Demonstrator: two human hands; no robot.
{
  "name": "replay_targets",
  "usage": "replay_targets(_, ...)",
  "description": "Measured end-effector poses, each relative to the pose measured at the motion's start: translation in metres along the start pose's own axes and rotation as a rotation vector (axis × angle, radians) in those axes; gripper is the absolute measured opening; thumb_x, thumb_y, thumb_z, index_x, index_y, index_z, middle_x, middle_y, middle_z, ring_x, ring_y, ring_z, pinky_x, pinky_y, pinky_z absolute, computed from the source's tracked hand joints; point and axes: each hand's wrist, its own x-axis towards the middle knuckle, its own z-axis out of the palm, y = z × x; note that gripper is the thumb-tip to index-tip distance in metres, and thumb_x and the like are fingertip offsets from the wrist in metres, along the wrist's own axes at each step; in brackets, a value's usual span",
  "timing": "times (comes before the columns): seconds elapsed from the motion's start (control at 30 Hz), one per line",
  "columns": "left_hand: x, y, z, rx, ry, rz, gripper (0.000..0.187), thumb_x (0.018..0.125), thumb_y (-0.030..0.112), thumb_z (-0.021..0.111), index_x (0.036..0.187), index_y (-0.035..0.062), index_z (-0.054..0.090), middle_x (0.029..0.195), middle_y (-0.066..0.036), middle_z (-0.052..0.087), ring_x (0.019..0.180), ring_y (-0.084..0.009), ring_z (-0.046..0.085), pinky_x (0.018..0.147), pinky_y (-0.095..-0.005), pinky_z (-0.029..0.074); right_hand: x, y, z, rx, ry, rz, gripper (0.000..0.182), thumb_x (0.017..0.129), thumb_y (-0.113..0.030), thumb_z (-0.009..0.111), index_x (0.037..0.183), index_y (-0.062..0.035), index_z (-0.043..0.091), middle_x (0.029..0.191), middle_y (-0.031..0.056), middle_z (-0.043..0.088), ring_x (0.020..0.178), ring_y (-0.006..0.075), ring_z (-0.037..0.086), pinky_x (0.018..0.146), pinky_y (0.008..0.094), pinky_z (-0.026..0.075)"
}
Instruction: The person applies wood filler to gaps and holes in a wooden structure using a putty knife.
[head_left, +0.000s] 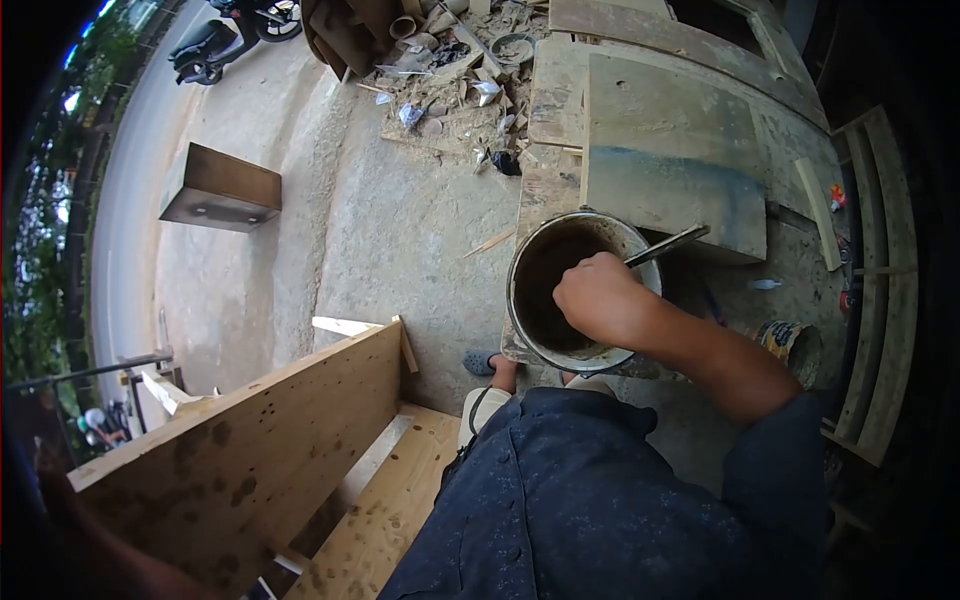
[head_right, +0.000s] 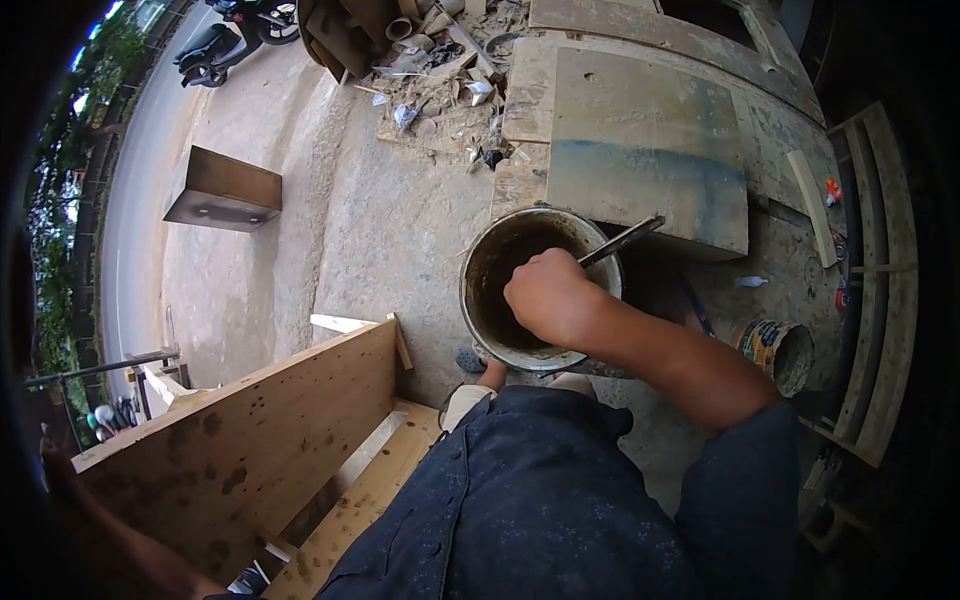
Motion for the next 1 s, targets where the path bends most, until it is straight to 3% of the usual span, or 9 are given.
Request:
replay_targets(0.23, 0.008, 0.014, -0.011, 0.019, -0.004, -0.029, 0.059, 0.089, 0.061, 0.059, 0.051, 0.017, 0.066, 0.051, -0.009, 0.062, 0.047, -0.0319, 0.06, 0.051, -0.0434, 0.045, 0.011, -0.003, 0.028, 0.045, -0.008, -0.165, 0.02, 0.081, -0.019, 0.06, 0.075, -0.0086, 0.076, 0.075, 0.0134, 0.072, 0.077, 0.0301, 0.073, 0.071, 0.0413, 0.055)
replay_targets(0.5, 0.011, 0.028, -0.004, -0.041, -0.014, -0.016, 0.059, 0.09, 0.059, 0.059, 0.052, 0.0144, 0.067, 0.052, -0.01, 0.063, 0.049, -0.0334, 0.061, 0.054, -0.0442, 0.046, -0.004, 0.028, -0.03, 0.229, -0.236, -0.076, 0.027, 0.073, -0.03, 0.079, 0.083, -0.0047, 0.077, 0.079, 0.0158, 0.072, 0.081, 0.0354, 0.071, 0.074, 0.0443, 0.055)
replay_targets(0.6, 0.014, 0.033, 0.001, -0.06, -0.026, -0.004, 0.059, 0.09, 0.058, 0.059, 0.052, 0.0135, 0.067, 0.053, -0.01, 0.063, 0.049, -0.0339, 0.061, 0.055, -0.0445, 0.047, -0.022, 0.033, -0.066, 0.314, -0.143, 0.017, 0.03, 0.077, -0.036, 0.079, 0.088, -0.0075, 0.078, 0.079, 0.0167, 0.071, 0.082, 0.0364, 0.069, 0.073, 0.0467, 0.052)
replay_targets(0.73, 0.02, 0.043, 0.004, -0.071, -0.058, 0.004, 0.059, 0.091, 0.056, 0.059, 0.052, 0.0122, 0.067, 0.053, -0.011, 0.064, 0.05, -0.0347, 0.061, 0.056, -0.0448, 0.047, -0.023, 0.035, -0.118, 0.464, -0.096, 0.079, 0.03, 0.077, -0.033, 0.081, 0.086, -0.0044, 0.077, 0.077, 0.0142, 0.071, 0.078, 0.0324, 0.07, 0.069, 0.0392, 0.051)
replay_targets(0.8, 0.022, 0.043, 0.006, -0.052, -0.068, 0.009, 0.059, 0.091, 0.056, 0.059, 0.052, 0.0115, 0.067, 0.054, -0.011, 0.064, 0.05, -0.0351, 0.061, 0.057, -0.045, 0.047, -0.01, 0.025, -0.136, 0.792, -0.002, -0.049, 0.028, 0.077, -0.023, 0.082, 0.091, -0.0008, 0.076, 0.081, 0.0151, 0.073, 0.077, 0.0286, 0.071, 0.069, 0.0353, 0.052)
replay_targets(0.9, 0.02, 0.041, 0.016, 0.013, 0.01, 0.049, 0.058, 0.092, 0.054, 0.058, 0.053, 0.0118, 0.067, 0.05, -0.008, 0.062, 0.045, -0.0294, 0.058, 0.052, -0.0441, 0.045, 0.035, -0.01, -0.155, 0.885, 0.176, -0.284, 0.036, 0.075, -0.012, 0.08, 0.107, 0.0031, 0.074, 0.086, 0.0145, 0.075, 0.074, 0.0223, 0.071, 0.073, 0.0312, 0.053)
replay_targets(0.93, 0.021, 0.031, 0.033, 0.079, -0.009, 0.048, 0.058, 0.092, 0.054, 0.058, 0.053, 0.0118, 0.067, 0.05, -0.008, 0.062, 0.045, -0.0294, 0.058, 0.052, -0.0441, 0.045, 0.051, -0.03, -0.175, 0.848, 0.131, -0.263, 0.04, 0.075, -0.012, 0.08, 0.112, 0.0019, 0.073, 0.085, 0.0135, 0.074, 0.074, 0.019, 0.069, 0.075, 0.0293, 0.052)
replay_targets(0.97, 0.023, 0.02, 0.051, -0.036, -0.288, -0.077, 0.059, 0.096, 0.06, 0.048, 0.077, 0.0081, 0.069, 0.068, -0.012, 0.066, 0.062, -0.0301, 0.062, 0.064, -0.0428, 0.047, 0.075, -0.047, -0.183, 0.809, 0.159, -0.365, 0.042, 0.075, -0.012, 0.081, 0.114, 0.0012, 0.073, 0.085, 0.013, 0.074, 0.075, 0.0178, 0.068, 0.075, 0.029, 0.052)
replay_targets(1.0, 0.02, 0.014, 0.058, -0.116, -0.38, -0.142, 0.064, 0.098, 0.063, 0.044, 0.085, 0.0051, 0.067, 0.072, -0.014, 0.062, 0.066, -0.0291, 0.06, 0.068, -0.0423, 0.047, 0.097, -0.064, -0.191, 0.767, 0.189, -0.461, 0.044, 0.075, -0.012, 0.081, 0.116, 0.0006, 0.072, 0.085, 0.0125, 0.073, 0.076, 0.0165, 0.068, 0.074, 0.0286, 0.051)
